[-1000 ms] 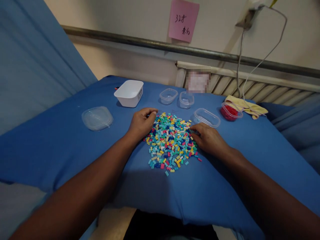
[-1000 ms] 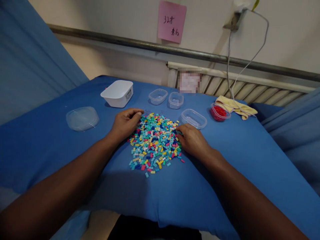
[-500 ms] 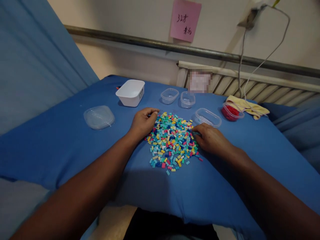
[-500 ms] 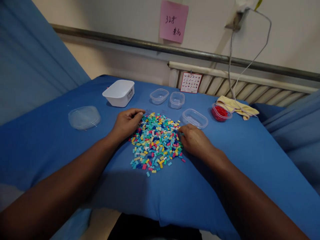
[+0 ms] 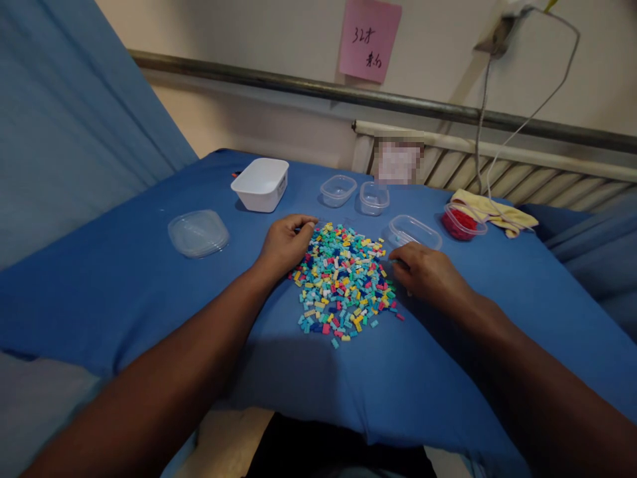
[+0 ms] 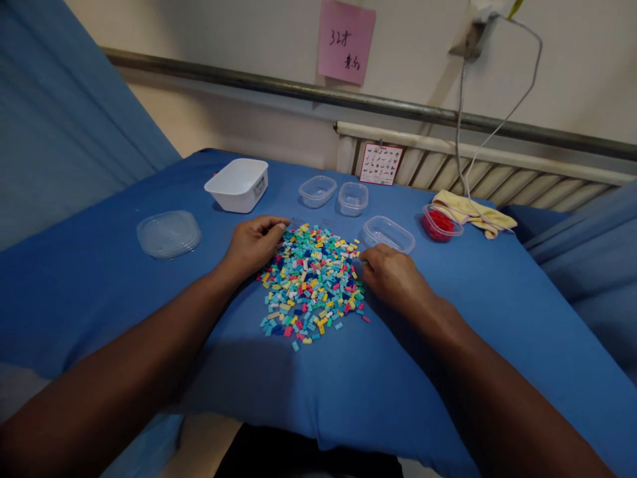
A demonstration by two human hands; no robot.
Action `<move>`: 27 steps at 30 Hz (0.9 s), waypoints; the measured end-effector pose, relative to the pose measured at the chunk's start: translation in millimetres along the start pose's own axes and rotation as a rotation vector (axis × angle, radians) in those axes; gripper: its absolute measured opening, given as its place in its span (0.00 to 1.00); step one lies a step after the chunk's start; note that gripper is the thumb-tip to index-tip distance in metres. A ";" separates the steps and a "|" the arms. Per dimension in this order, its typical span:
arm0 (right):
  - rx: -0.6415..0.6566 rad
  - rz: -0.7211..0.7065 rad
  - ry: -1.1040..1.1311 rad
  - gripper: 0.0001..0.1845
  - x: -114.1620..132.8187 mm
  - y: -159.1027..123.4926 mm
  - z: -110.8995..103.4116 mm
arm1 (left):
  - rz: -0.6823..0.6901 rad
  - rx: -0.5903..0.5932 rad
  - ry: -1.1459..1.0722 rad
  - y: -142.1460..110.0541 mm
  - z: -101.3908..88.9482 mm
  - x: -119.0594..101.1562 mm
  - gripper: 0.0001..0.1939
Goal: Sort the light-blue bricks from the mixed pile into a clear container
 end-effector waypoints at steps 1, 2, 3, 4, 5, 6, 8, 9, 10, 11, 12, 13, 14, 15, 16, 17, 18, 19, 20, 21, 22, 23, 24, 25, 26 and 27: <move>-0.077 -0.005 0.007 0.13 -4.2 -0.8 -10.7 | -0.002 -0.002 0.005 0.0 -0.1 0.2 0.17; -0.156 -0.005 0.011 0.13 -10.0 -1.8 -21.8 | -0.003 -0.002 0.009 -0.1 0.1 0.5 0.17; -0.229 0.002 0.009 0.13 -17.1 -3.2 -32.1 | -0.003 -0.002 0.012 -0.1 0.3 0.5 0.17; -0.291 0.014 0.002 0.13 -25.0 -4.7 -40.7 | -0.003 -0.002 0.013 -0.2 0.4 0.5 0.17; -0.339 0.027 -0.009 0.13 -32.8 -6.1 -47.4 | -0.004 -0.003 0.013 -0.3 0.5 0.4 0.17; -0.375 0.040 -0.021 0.13 -40.1 -7.3 -51.9 | -0.006 -0.002 0.012 -0.4 0.6 0.1 0.17; -0.419 0.058 -0.036 0.14 -51.3 -9.0 -55.6 | -0.017 0.005 0.012 -0.8 1.1 0.1 0.17; -0.432 0.063 -0.037 0.14 -55.0 -9.5 -55.5 | -0.026 0.009 0.014 -0.9 1.2 0.6 0.18; -0.441 0.065 -0.035 0.14 -57.6 -9.9 -54.8 | -0.036 0.013 0.018 -0.9 1.4 1.5 0.18; -0.448 0.066 -0.032 0.14 -59.3 -10.3 -54.0 | -0.045 0.017 0.022 -0.8 1.6 2.8 0.18; -0.453 0.066 -0.027 0.14 -60.3 -10.7 -53.2 | -0.052 0.018 0.024 -0.4 1.7 4.3 0.19; -0.456 0.067 -0.022 0.15 -60.8 -11.0 -52.7 | -0.054 0.017 0.023 0.1 1.8 5.7 0.19; -0.457 0.068 -0.017 0.15 -61.1 -11.3 -52.5 | -0.050 0.013 0.021 0.8 1.9 6.8 0.19; -0.458 0.071 -0.012 0.15 -61.4 -11.6 -52.7 | -0.043 0.011 0.016 1.4 2.1 7.7 0.19; -0.459 0.075 -0.006 0.15 -61.8 -11.9 -53.3 | -0.039 0.006 0.010 1.8 2.2 8.5 0.19; -0.457 0.081 0.001 0.14 -62.5 -12.2 -53.7 | -0.038 0.002 0.004 2.1 2.2 9.2 0.19; -0.452 0.088 0.010 0.14 -63.5 -12.3 -53.8 | -0.041 0.000 0.000 2.1 2.3 9.7 0.18; -0.444 0.095 0.021 0.15 -64.7 -12.4 -53.5 | -0.046 -0.003 -0.002 1.9 2.2 9.6 0.18; -0.434 0.100 0.035 0.15 -66.1 -12.5 -52.9 | -0.049 -0.003 -0.001 1.6 1.9 9.0 0.18; -0.422 0.101 0.051 0.15 -67.4 -12.7 -51.8 | -0.049 -0.003 0.002 1.3 1.7 7.8 0.18; -0.411 0.097 0.067 0.15 -68.8 -13.3 -50.7 | -0.048 -0.002 0.005 0.9 1.2 6.3 0.18; -0.401 0.090 0.087 0.16 -70.3 -14.3 -49.4 | -0.045 0.001 0.009 0.6 0.9 4.6 0.18; -0.383 0.080 0.108 0.17 -72.0 -15.6 -47.1 | -0.042 0.000 0.013 0.5 0.2 3.0 0.18; -0.355 0.070 0.130 0.18 -73.9 -17.3 -43.8 | -0.037 0.001 0.020 0.4 -0.4 1.6 0.18; -0.318 0.062 0.151 0.19 -76.1 -19.3 -39.3 | -0.032 -0.001 0.025 0.5 -1.1 0.2 0.18; -0.280 0.057 0.170 0.20 -78.6 -21.7 -34.3 | -0.025 -0.004 0.030 0.7 -1.7 -0.9 0.18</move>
Point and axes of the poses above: each hand's wrist, its own y-axis towards the middle knuckle, its own z-axis out of the palm, x = y × z, the point moved 9 cm from there along y, towards the middle knuckle, and after that the axes turned 7 degrees about -x, right-handed, at the moved point
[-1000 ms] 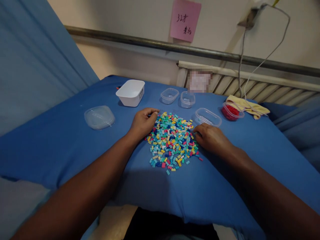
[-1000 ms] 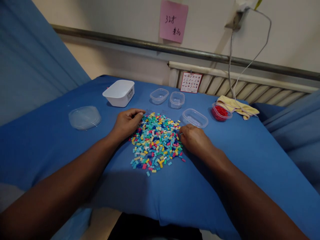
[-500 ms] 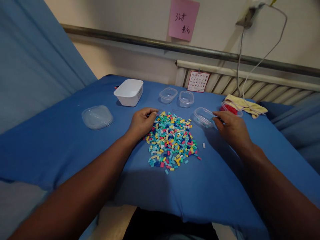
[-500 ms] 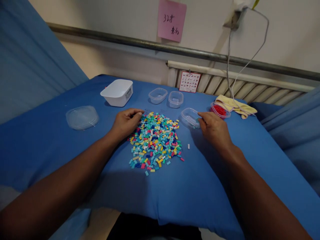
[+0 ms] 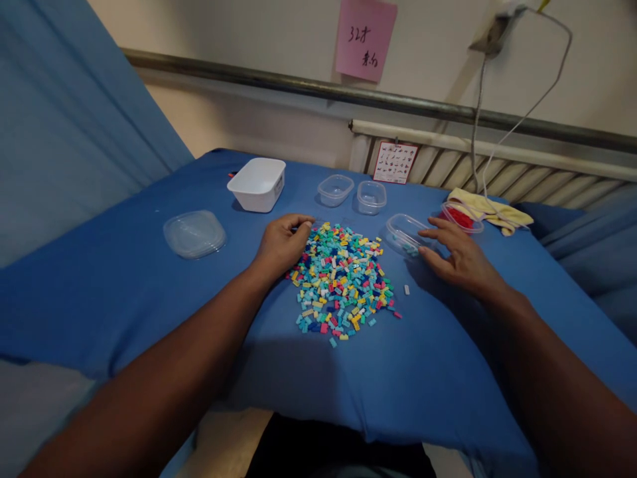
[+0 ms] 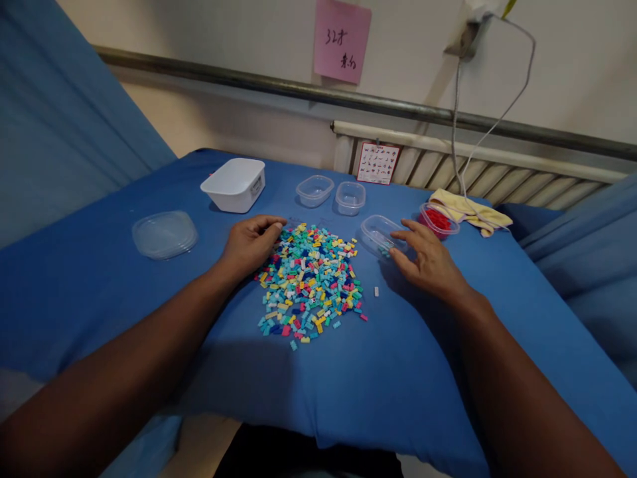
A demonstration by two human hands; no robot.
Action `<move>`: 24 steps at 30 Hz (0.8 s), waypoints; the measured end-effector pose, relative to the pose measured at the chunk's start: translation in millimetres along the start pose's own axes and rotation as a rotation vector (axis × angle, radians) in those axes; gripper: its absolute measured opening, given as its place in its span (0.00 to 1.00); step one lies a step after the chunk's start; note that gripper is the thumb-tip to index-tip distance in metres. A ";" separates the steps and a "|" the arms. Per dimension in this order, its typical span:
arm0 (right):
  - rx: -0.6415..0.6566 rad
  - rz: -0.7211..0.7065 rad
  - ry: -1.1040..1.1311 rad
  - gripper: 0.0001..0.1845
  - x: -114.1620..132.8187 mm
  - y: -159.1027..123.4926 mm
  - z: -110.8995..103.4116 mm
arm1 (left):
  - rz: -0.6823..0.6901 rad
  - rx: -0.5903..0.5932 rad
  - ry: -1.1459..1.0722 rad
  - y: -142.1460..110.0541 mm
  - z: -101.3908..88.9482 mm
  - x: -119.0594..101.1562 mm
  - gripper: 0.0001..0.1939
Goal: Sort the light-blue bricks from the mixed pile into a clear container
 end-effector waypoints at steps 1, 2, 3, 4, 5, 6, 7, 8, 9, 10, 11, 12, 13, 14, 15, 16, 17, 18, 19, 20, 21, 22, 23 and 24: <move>0.032 0.002 0.015 0.20 -3.5 -3.4 3.4 | 0.005 -0.005 0.002 0.1 -0.7 -0.9 0.18; 0.050 0.005 0.024 0.19 -6.8 -6.5 5.9 | 0.005 -0.006 0.002 0.1 -0.8 -1.2 0.17; 0.053 0.008 0.028 0.18 -9.6 -8.7 7.3 | 0.002 -0.005 -0.001 0.0 -0.6 -1.2 0.17; 0.043 0.010 0.026 0.18 -11.5 -9.9 7.8 | -0.003 -0.002 -0.004 -0.3 -0.2 -0.8 0.18; 0.027 0.009 0.020 0.17 -12.0 -10.1 7.6 | -0.009 0.002 -0.007 -0.9 0.4 -0.4 0.18; 0.010 0.003 0.012 0.17 -10.5 -9.4 6.9 | -0.013 0.005 -0.008 -1.5 1.1 -0.1 0.18; -0.004 -0.009 0.005 0.17 -6.6 -8.0 5.9 | -0.013 0.008 -0.008 -2.3 1.7 -0.2 0.18; -0.020 -0.026 0.000 0.16 -0.1 -6.0 4.0 | -0.009 0.011 -0.007 -3.1 2.4 -0.8 0.18; -0.039 -0.047 -0.001 0.16 8.7 -3.8 0.8 | -0.001 0.013 -0.008 -3.8 3.0 -1.5 0.18; -0.057 -0.067 0.002 0.15 19.3 -1.7 -3.2 | 0.006 0.018 -0.006 -4.5 3.8 -2.3 0.18; -0.061 -0.086 0.015 0.14 31.3 0.0 -6.6 | 0.011 0.022 -0.004 -5.0 4.5 -2.8 0.18; -0.040 -0.101 0.038 0.13 43.7 1.2 -8.4 | 0.011 0.026 -0.002 -5.3 5.2 -2.9 0.18; 0.019 -0.113 0.082 0.12 56.3 1.2 -7.1 | 0.005 0.027 0.000 -5.3 5.6 -2.4 0.18; 0.148 -0.130 0.148 0.12 69.3 -1.2 0.0 | -0.003 0.028 0.001 -5.1 6.0 -1.5 0.18; 0.278 -0.141 0.218 0.12 81.0 -5.7 6.8 | -0.010 0.027 -0.001 -4.8 6.3 -0.7 0.18; 0.384 -0.144 0.273 0.13 90.0 -10.8 11.8 | -0.012 0.023 -0.007 -4.4 6.3 -0.2 0.18; 0.473 -0.143 0.310 0.15 95.8 -16.3 15.8 | -0.010 0.021 -0.016 -4.1 6.3 0.1 0.18; 0.529 -0.138 0.322 0.20 97.9 -20.6 18.1 | -0.006 0.020 -0.025 -3.9 6.6 0.2 0.18; 0.561 -0.128 0.315 0.25 96.6 -23.7 19.5 | -0.001 0.019 -0.034 -3.8 6.7 0.3 0.18; 0.583 -0.118 0.294 0.29 93.1 -26.1 20.9 | 0.002 0.021 -0.041 -3.8 7.1 0.5 0.18; 0.596 -0.105 0.269 0.31 88.1 -27.8 22.2 | -0.001 0.022 -0.044 -3.9 7.5 1.1 0.18; 0.602 -0.091 0.247 0.33 82.7 -28.7 23.4 | -0.005 0.024 -0.043 -4.1 7.8 1.7 0.18; 0.603 -0.076 0.232 0.32 77.9 -29.1 24.7 | -0.009 0.025 -0.041 -4.3 8.0 2.1 0.18; 0.602 -0.062 0.224 0.31 74.5 -29.2 26.3 | -0.010 0.024 -0.039 -4.5 8.0 2.1 0.18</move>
Point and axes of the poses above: each hand's wrist, its own y-axis towards the middle knuckle, its own z-axis out of the palm, x = y × z, the point moved 9 cm from there along y, towards the middle knuckle, and after that the axes turned 7 degrees about -x, right-handed, at the moved point
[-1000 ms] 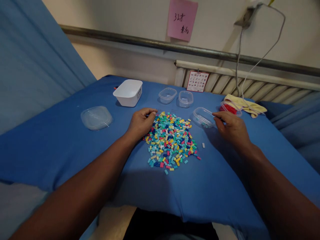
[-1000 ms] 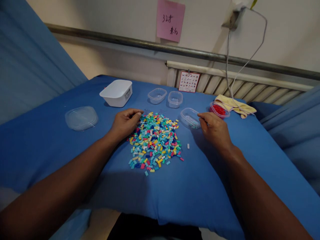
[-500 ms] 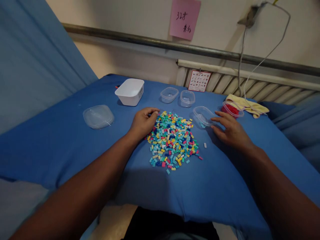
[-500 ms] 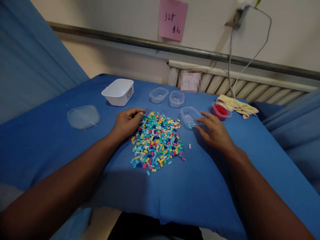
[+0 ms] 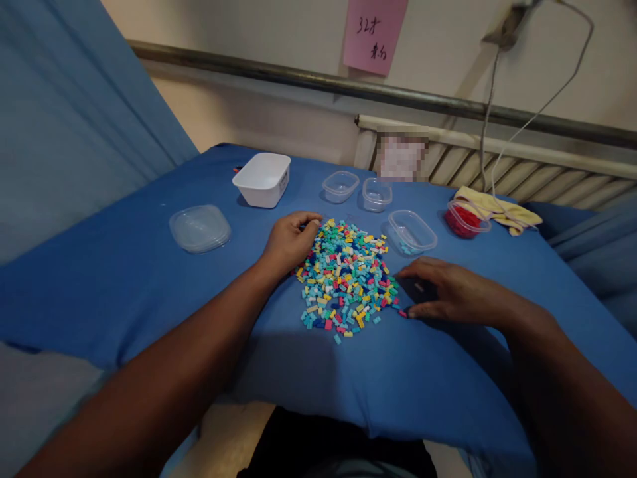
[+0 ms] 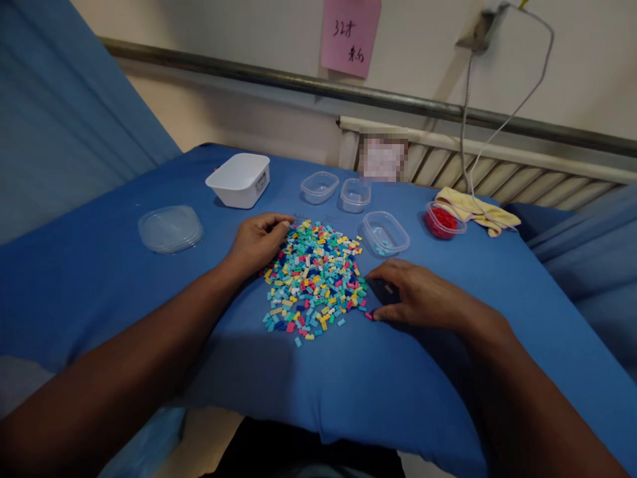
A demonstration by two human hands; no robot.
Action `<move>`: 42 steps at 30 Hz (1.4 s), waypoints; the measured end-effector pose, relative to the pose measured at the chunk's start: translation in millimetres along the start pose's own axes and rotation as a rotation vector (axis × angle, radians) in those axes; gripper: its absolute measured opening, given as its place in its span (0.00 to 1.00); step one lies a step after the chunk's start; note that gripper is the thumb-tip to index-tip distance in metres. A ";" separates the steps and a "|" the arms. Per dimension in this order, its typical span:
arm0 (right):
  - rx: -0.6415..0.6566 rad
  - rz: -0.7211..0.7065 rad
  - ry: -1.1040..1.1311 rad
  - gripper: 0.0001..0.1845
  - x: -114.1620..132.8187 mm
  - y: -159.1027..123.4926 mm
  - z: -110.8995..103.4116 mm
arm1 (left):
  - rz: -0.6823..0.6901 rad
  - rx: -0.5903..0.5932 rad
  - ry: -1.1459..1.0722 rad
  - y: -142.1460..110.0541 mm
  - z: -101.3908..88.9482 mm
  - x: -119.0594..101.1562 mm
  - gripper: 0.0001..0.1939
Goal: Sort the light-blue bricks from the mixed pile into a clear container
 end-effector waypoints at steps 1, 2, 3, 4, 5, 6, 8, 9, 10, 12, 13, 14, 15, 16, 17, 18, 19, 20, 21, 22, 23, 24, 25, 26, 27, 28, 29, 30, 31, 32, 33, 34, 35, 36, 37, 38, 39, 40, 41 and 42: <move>-0.006 0.009 0.003 0.29 -1.8 1.0 1.0 | 0.002 0.002 0.002 -0.1 0.3 -0.3 0.18; -0.012 0.010 0.012 0.26 -1.4 2.5 2.7 | 0.007 0.005 0.004 -0.2 0.5 -0.8 0.18; -0.015 0.005 0.028 0.23 1.1 4.3 5.5 | 0.014 0.006 0.004 -0.2 0.7 -1.3 0.18; -0.014 0.000 0.052 0.21 4.9 6.5 9.2 | 0.021 0.006 0.002 -0.1 0.8 -1.8 0.18; -0.014 -0.002 0.079 0.19 9.4 8.7 13.3 | 0.026 0.005 0.000 0.1 0.8 -2.0 0.18; -0.015 0.000 0.108 0.17 14.0 10.9 17.5 | 0.029 0.003 -0.002 0.3 0.8 -1.9 0.18; -0.026 0.012 0.181 0.13 22.6 14.6 24.3 | 0.023 0.003 -0.003 0.5 0.9 -0.9 0.18; -0.033 0.015 0.218 0.12 26.4 15.8 26.4 | 0.015 0.005 0.000 0.4 1.2 0.1 0.18; -0.040 0.009 0.251 0.11 30.0 16.5 27.4 | 0.004 0.008 0.003 0.3 1.4 1.0 0.18; -0.045 -0.019 0.297 0.11 36.1 16.7 26.7 | -0.015 0.007 0.006 -0.3 1.1 2.3 0.18; -0.052 -0.035 0.299 0.11 37.9 16.6 24.7 | -0.018 0.005 0.006 -0.6 0.7 2.1 0.18; -0.070 -0.051 0.284 0.12 39.0 16.8 21.6 | -0.016 0.005 0.006 -0.9 0.4 1.5 0.18; -0.104 -0.064 0.256 0.11 39.4 17.3 17.3 | -0.009 0.005 0.008 -1.1 0.0 0.4 0.18; -0.150 -0.074 0.220 0.10 39.4 18.2 12.7 | 0.000 0.007 0.011 -1.3 -0.2 -0.9 0.19; -0.199 -0.082 0.179 0.10 39.6 19.4 8.7 | 0.011 0.010 0.017 -1.3 -0.3 -2.2 0.18; -0.246 -0.094 0.140 0.10 40.4 20.8 6.0 | 0.022 0.015 0.024 -1.3 -0.1 -3.4 0.18; -0.281 -0.109 0.106 0.11 42.0 22.6 5.4 | 0.033 0.018 0.034 -1.2 -0.1 -4.5 0.18; -0.294 -0.132 0.080 0.13 44.6 24.6 7.5 | 0.042 0.018 0.041 -1.1 -0.2 -5.4 0.18; -0.288 -0.161 0.062 0.14 47.8 26.7 11.6 | 0.049 0.017 0.045 -1.0 -0.2 -6.0 0.17; -0.272 -0.193 0.052 0.15 51.2 28.6 16.6 | 0.053 0.016 0.046 -0.9 -0.2 -6.5 0.17; -0.253 -0.220 0.046 0.15 54.0 30.2 21.5 | 0.053 0.012 0.044 -0.9 -0.4 -6.7 0.17; -0.235 -0.240 0.045 0.15 55.9 31.4 25.7 | 0.051 0.009 0.041 -1.1 -0.6 -6.8 0.17; -0.220 -0.246 0.046 0.15 56.5 32.3 28.9 | 0.047 0.006 0.038 -1.3 -1.0 -6.9 0.17; -0.215 -0.244 0.048 0.14 56.3 32.9 30.6 | 0.048 0.005 0.037 -1.5 -1.2 -7.5 0.17; -0.216 -0.236 0.049 0.14 55.6 33.2 31.2 | 0.051 0.007 0.040 -1.8 -1.3 -8.3 0.17; -0.220 -0.227 0.048 0.13 55.1 33.2 31.2 | 0.056 0.009 0.044 -2.0 -1.3 -9.2 0.17; -0.225 -0.222 0.045 0.13 55.1 33.0 30.8 | 0.061 0.010 0.046 -2.1 -1.4 -9.9 0.17; -0.230 -0.219 0.044 0.12 55.4 32.7 30.1 | 0.066 0.012 0.050 -2.1 -1.3 -10.2 0.17; -0.234 -0.218 0.045 0.11 56.2 32.3 29.1 | 0.069 0.012 0.053 -1.9 -1.3 -9.9 0.17; -0.234 -0.216 0.051 0.11 56.9 32.0 28.3 | 0.070 0.010 0.054 -1.6 -1.3 -9.3 0.17; -0.234 -0.210 0.065 0.11 57.1 31.8 27.2 | 0.071 0.006 0.051 -1.2 -1.5 -8.4 0.17; -0.240 -0.199 0.088 0.11 56.5 31.7 25.3 | 0.074 0.003 0.047 -0.8 -1.5 -7.5 0.17; -0.253 -0.185 0.117 0.11 55.1 31.5 22.6 | 0.078 0.002 0.043 -0.5 -1.4 -6.7 0.17; -0.271 -0.168 0.150 0.10 52.9 31.2 19.6 | 0.080 0.001 0.040 -0.3 -1.3 -6.1 0.17; -0.293 -0.148 0.184 0.10 49.7 30.9 16.5 | 0.082 0.002 0.039 -0.2 -1.2 -5.7 0.17; -0.318 -0.126 0.214 0.09 45.8 30.3 13.4 | 0.083 0.003 0.041 -0.3 -1.1 -5.8 0.17; -0.345 -0.105 0.237 0.07 41.6 29.6 10.5 | 0.086 0.004 0.042 -0.4 -1.1 -6.2 0.17; -0.365 -0.088 0.252 0.07 37.6 28.8 8.5 | 0.087 0.003 0.042 -0.7 -1.4 -6.8 0.17; -0.382 -0.076 0.257 0.07 34.5 27.9 7.0 | 0.088 0.001 0.042 -0.9 -1.8 -7.6 0.17; -0.398 -0.072 0.255 0.07 32.5 27.0 5.6 | 0.087 0.001 0.043 -1.2 -1.9 -8.2 0.17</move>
Point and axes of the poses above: each hand's wrist, its own y-axis towards the middle knuckle, its own z-axis out of the palm, x = y × z, the point moved 9 cm from there along y, towards the middle knuckle, and after that the axes turned 7 degrees about -x, right-handed, at the moved point
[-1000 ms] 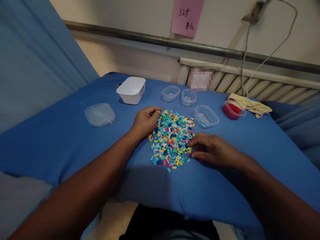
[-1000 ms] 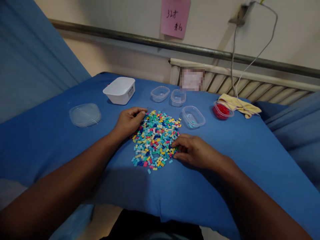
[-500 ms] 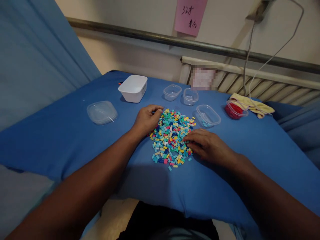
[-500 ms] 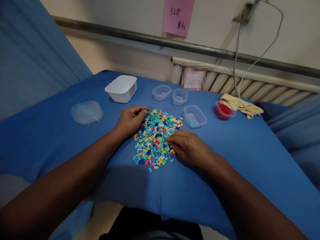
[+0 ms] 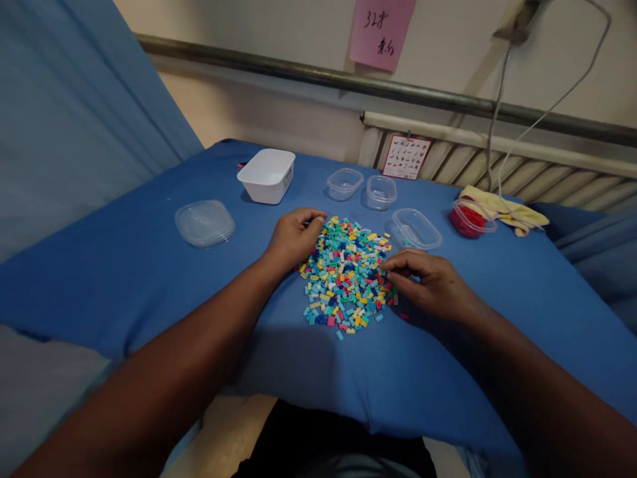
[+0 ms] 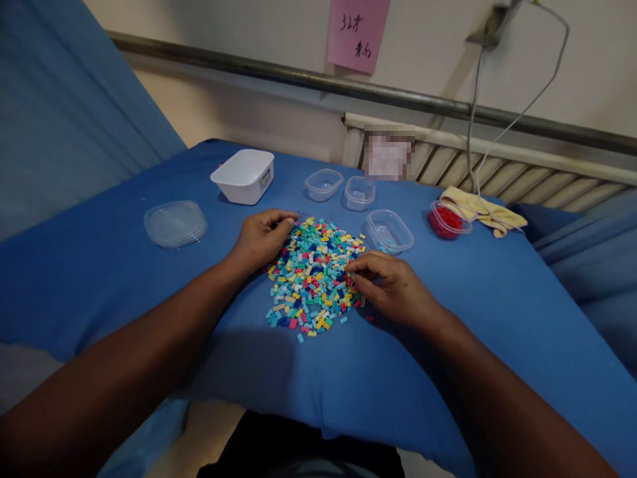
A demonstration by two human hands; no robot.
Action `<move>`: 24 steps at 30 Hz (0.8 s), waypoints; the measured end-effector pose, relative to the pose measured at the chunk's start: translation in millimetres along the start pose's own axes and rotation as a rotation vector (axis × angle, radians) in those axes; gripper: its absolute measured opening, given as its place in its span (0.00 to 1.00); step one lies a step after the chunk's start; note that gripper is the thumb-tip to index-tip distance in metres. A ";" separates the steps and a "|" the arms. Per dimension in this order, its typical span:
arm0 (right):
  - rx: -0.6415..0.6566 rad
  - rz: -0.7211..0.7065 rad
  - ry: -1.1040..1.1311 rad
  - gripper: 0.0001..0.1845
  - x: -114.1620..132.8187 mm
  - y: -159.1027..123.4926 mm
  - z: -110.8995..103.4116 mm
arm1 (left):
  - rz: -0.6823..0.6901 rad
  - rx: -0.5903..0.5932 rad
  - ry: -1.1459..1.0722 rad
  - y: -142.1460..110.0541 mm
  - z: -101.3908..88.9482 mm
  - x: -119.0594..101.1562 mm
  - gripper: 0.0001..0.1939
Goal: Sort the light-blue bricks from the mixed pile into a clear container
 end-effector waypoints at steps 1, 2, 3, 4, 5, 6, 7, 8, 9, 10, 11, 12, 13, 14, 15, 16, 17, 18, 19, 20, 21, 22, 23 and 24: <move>-0.007 -0.010 -0.005 0.08 -0.1 -0.4 -0.9 | -0.003 0.000 0.001 -0.2 -0.1 -0.3 0.17; 0.002 -0.031 -0.009 0.08 1.3 -0.9 -0.1 | -0.009 0.001 0.003 -0.4 0.0 -0.2 0.16; 0.021 -0.058 -0.009 0.08 3.8 -1.5 2.2 | -0.014 0.006 0.004 -0.5 0.6 0.3 0.16; 0.047 -0.088 -0.009 0.09 6.8 -2.1 5.5 | -0.019 0.011 0.005 -0.5 1.1 0.9 0.16; 0.074 -0.121 -0.013 0.10 10.2 -2.9 9.3 | -0.021 0.014 0.005 -0.4 1.8 1.4 0.16; 0.102 -0.153 -0.026 0.10 13.3 -3.7 13.4 | -0.019 0.015 0.005 -0.2 2.2 1.8 0.16; 0.125 -0.179 -0.047 0.11 15.6 -4.4 17.3 | -0.016 0.012 0.005 0.2 2.3 2.0 0.16; 0.139 -0.199 -0.072 0.11 17.2 -4.7 20.4 | -0.011 0.011 0.006 0.5 2.4 2.1 0.16; 0.150 -0.212 -0.096 0.11 18.2 -4.9 22.9 | -0.005 0.005 0.006 0.8 2.0 1.9 0.16; 0.159 -0.221 -0.115 0.10 18.9 -4.8 24.7 | -0.001 0.001 0.005 0.9 1.8 1.6 0.16; 0.163 -0.229 -0.128 0.09 19.7 -4.6 25.7 | 0.002 0.000 0.004 1.0 1.6 1.3 0.16; 0.167 -0.232 -0.139 0.08 20.2 -4.3 26.1 | 0.004 0.001 0.002 0.9 1.6 0.8 0.16; 0.169 -0.233 -0.151 0.07 20.5 -4.0 26.0 | 0.008 0.003 0.002 0.8 1.5 0.1 0.17; 0.174 -0.230 -0.167 0.06 20.3 -3.7 26.0 | 0.011 0.004 -0.001 0.7 1.4 -0.6 0.17; 0.179 -0.222 -0.183 0.05 19.5 -3.6 26.0 | 0.014 0.004 -0.004 0.6 1.4 -1.1 0.17; 0.186 -0.214 -0.193 0.05 18.5 -3.6 26.2 | 0.014 0.003 -0.007 0.6 1.2 -1.3 0.17; 0.194 -0.210 -0.194 0.06 17.8 -3.9 26.7 | 0.013 0.000 -0.008 0.7 1.0 -1.1 0.17; 0.197 -0.212 -0.188 0.07 17.5 -4.3 27.1 | 0.010 -0.002 -0.009 0.8 1.0 -0.7 0.17; 0.194 -0.221 -0.175 0.09 17.8 -4.6 27.1 | 0.008 -0.002 -0.010 1.0 1.1 -0.2 0.17; 0.189 -0.230 -0.161 0.10 18.2 -4.9 27.1 | 0.006 -0.003 -0.010 1.1 1.1 0.3 0.17; 0.187 -0.238 -0.150 0.10 18.6 -5.1 27.2 | 0.004 -0.002 -0.008 1.3 1.2 0.7 0.17; 0.186 -0.242 -0.147 0.10 18.7 -5.2 27.4 | 0.003 0.000 -0.005 1.4 1.4 0.9 0.17; 0.189 -0.242 -0.154 0.09 18.6 -5.1 27.7 | 0.002 0.004 -0.002 1.4 1.5 0.8 0.17; 0.197 -0.240 -0.167 0.07 18.4 -4.9 28.3 | 0.002 0.004 0.004 1.4 1.3 0.5 0.17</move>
Point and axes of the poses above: each hand's wrist, its own y-axis towards the middle knuckle, its own z-axis out of the palm, x = y × z, the point moved 9 cm from there along y, towards the middle knuckle, and after that the axes turned 7 degrees about -x, right-handed, at the moved point
